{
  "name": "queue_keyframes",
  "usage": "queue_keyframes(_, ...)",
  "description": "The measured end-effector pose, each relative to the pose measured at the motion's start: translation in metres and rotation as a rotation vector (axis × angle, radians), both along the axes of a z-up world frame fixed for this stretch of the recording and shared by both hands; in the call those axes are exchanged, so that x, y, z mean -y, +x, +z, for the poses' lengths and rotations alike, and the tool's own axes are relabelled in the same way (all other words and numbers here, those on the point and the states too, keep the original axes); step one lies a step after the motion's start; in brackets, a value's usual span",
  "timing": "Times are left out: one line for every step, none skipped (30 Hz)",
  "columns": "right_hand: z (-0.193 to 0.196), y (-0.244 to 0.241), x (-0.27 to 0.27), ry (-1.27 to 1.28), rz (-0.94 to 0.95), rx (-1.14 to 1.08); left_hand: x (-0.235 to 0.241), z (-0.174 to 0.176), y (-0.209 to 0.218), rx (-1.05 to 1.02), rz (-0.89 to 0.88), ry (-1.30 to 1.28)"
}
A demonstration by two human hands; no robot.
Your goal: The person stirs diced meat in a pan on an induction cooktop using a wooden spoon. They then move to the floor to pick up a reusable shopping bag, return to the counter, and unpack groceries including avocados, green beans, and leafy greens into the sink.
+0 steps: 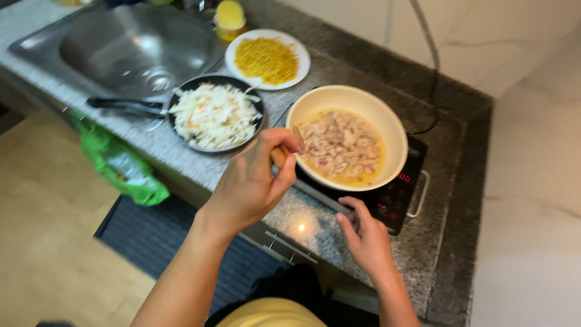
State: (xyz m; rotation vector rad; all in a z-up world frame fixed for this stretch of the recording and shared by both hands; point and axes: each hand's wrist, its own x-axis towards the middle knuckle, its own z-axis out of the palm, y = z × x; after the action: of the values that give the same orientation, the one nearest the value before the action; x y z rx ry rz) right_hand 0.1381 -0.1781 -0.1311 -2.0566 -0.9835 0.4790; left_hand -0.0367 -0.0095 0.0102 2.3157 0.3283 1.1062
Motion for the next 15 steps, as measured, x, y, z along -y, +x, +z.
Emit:
queue_keyframes(0.005,-0.003,-0.002,-0.007,0.015,-0.008,0.0,-0.003,-0.005,-0.008,0.015,-0.007)
queue_keyframes(0.009,-0.005,-0.005,-0.024,0.017,-0.003,0.0,-0.005,-0.01,-0.019,0.01,-0.045)
queue_keyframes(0.015,-0.006,-0.008,-0.04,0.016,0.006,-0.001,-0.007,-0.013,-0.026,0.002,-0.081)
queue_keyframes(0.017,-0.007,-0.008,-0.045,0.028,0.002,0.001,-0.011,-0.016,-0.029,0.014,-0.086)
queue_keyframes(0.019,-0.006,-0.011,-0.023,0.025,0.037,0.0,-0.014,-0.017,-0.042,0.033,-0.092)
queue_keyframes(0.022,-0.005,-0.013,-0.001,0.023,0.073,0.0,-0.016,-0.018,-0.055,0.051,-0.098)
queue_keyframes(0.026,-0.006,-0.015,0.001,0.03,0.073,0.0,-0.016,-0.017,-0.054,0.058,-0.096)
queue_keyframes(0.03,-0.006,-0.016,0.03,0.025,0.095,0.001,-0.016,-0.016,-0.042,0.03,-0.115)
queue_keyframes(0.033,-0.006,-0.016,0.062,0.019,0.118,0.001,-0.016,-0.015,-0.028,0.002,-0.131)
queue_keyframes(0.034,-0.008,-0.017,0.067,0.025,0.12,0.003,-0.017,-0.016,-0.025,0.008,-0.127)
queue_keyframes(0.035,-0.01,-0.016,0.106,-0.009,0.138,0.004,-0.017,-0.015,-0.03,0.014,-0.14)
queue_keyframes(0.037,-0.011,-0.016,0.145,-0.044,0.156,0.004,-0.017,-0.014,-0.035,0.019,-0.154)
queue_keyframes(0.034,-0.01,-0.013,0.147,-0.046,0.159,0.006,-0.017,-0.015,-0.032,0.016,-0.153)
queue_keyframes(0.031,-0.009,-0.009,0.171,-0.029,0.191,0.008,-0.016,-0.016,-0.03,0.021,-0.142)
queue_keyframes(0.028,-0.008,-0.009,0.199,-0.007,0.221,0.008,-0.016,-0.018,-0.03,0.031,-0.128)
